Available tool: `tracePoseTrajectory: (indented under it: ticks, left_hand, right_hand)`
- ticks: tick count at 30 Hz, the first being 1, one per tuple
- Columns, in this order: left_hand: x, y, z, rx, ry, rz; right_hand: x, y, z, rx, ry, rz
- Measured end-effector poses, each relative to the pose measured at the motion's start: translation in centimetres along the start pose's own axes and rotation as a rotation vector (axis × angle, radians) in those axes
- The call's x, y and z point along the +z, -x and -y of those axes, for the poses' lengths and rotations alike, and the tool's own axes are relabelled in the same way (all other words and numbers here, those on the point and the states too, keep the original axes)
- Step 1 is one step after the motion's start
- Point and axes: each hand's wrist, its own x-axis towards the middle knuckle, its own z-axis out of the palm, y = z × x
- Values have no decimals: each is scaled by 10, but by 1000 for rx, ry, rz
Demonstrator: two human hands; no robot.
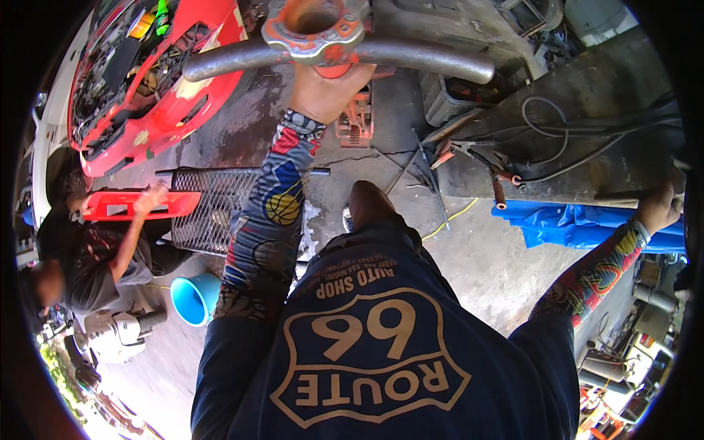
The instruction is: The person operates a drill press to work on a metal frame, using a hammer and chisel to adjust components. They handle a square metal frame and a circular metal plate, positioning them under the drill press and making adjustments.
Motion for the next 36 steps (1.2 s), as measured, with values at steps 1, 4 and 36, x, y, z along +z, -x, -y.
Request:
tracePoseTrajectory:
  ticks: [1, 4, 36]
  left_hand:
    - [1, 0, -2, -21, 52, 12]
    - [2, 2, -3, -11, 87, 25]
    - [-5, 14, 22, 227, -620, 94]
  right_hand:
    - [-3, -1, 0, -7, 56, 6]
    - [-1, 0, 1, 12, 7, 7]
    - [41, 20, 35, -66, 412, 31]
